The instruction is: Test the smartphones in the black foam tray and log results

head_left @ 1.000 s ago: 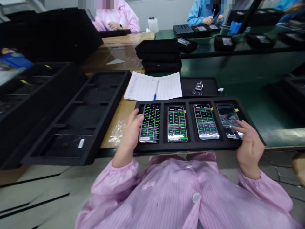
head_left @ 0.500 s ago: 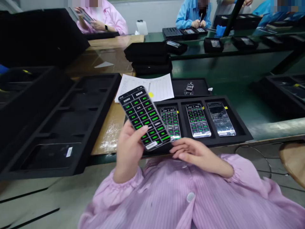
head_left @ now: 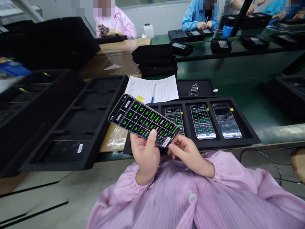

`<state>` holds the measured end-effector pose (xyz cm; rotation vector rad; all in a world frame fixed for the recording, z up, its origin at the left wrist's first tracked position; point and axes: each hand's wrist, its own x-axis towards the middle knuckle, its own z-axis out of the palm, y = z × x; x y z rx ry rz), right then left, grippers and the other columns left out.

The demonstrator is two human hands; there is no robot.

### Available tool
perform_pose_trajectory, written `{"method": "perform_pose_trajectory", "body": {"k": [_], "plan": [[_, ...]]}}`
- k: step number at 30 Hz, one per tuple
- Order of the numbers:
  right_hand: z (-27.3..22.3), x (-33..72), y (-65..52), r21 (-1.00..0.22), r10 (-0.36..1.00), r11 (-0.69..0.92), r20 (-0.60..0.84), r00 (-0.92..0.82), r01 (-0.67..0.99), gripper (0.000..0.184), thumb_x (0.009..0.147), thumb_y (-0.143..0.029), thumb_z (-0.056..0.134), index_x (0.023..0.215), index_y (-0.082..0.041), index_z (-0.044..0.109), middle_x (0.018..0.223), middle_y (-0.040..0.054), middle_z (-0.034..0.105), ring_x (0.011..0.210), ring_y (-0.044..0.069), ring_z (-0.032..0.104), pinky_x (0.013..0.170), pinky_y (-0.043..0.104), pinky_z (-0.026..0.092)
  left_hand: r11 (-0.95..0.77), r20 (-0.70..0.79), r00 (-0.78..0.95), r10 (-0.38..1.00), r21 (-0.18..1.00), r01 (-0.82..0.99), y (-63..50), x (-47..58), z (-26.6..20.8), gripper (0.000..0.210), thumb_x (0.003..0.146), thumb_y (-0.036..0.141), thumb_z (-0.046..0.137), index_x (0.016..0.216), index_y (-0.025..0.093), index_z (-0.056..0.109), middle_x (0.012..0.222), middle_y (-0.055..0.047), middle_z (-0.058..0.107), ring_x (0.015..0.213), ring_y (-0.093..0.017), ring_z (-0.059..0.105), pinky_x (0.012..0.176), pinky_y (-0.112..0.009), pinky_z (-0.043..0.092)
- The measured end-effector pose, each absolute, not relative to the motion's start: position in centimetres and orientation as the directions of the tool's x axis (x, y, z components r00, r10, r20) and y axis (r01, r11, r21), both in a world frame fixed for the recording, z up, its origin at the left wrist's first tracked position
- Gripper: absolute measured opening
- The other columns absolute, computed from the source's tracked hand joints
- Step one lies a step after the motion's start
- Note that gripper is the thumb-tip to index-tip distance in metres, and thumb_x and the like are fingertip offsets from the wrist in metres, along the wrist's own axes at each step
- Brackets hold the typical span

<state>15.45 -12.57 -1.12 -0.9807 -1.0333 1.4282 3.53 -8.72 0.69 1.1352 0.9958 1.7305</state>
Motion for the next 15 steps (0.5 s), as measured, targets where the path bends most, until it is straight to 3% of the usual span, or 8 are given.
{"method": "perform_pose_trajectory", "body": {"k": [3,8,12,15], "plan": [[-1.2,15.2,-12.4,-0.943,0.988,-0.087,-0.040,-0.150,-0.321,0.027,0.084,-0.044,0.073,0.090,-0.021,0.060,0.077,0.0001,0.069,0.053,0.009,0.058,0.045,0.020,0.045,-0.345,0.305,-0.269,0.913,0.931,-0.115,-9.3,3.5,0.6,0.031,0.092,0.036,0.068,0.121,0.030,0.058,0.110,0.000,0.069,0.099,-0.016,0.067,0.094,-0.032,0.054],[-1.3,15.3,-12.4,-0.949,0.976,-0.150,-0.097,-0.194,-0.278,0.033,0.082,-0.047,0.075,0.079,-0.019,0.058,0.069,0.0007,0.069,0.043,0.008,0.052,0.042,0.022,0.040,-0.366,0.366,-0.311,0.877,0.929,0.060,-10.0,3.5,0.0,0.044,0.094,0.039,0.061,0.135,0.032,0.047,0.126,-0.003,0.065,0.112,-0.022,0.066,0.098,-0.041,0.055],[-0.7,15.3,-12.4,-0.986,0.993,0.029,0.047,-0.110,-0.162,0.028,0.084,-0.040,0.072,0.072,-0.020,0.057,0.061,-0.0028,0.059,0.050,0.009,0.049,0.047,0.022,0.039,-0.389,0.374,-0.324,0.869,0.921,0.023,-10.1,3.8,0.5,0.042,0.091,0.036,0.063,0.132,0.031,0.051,0.129,-0.003,0.065,0.125,-0.026,0.060,0.104,-0.046,0.053],[-0.4,16.1,-13.0,-0.979,0.969,0.189,0.198,-0.150,-0.070,0.024,0.088,-0.029,0.064,0.068,-0.021,0.054,0.058,-0.0042,0.053,0.052,0.009,0.046,0.049,0.023,0.037,-0.398,0.381,-0.334,0.862,0.917,0.020,-8.9,2.7,1.7,0.032,0.089,0.030,0.064,0.121,0.029,0.058,0.131,-0.001,0.065,0.131,-0.026,0.057,0.116,-0.049,0.044]]}}
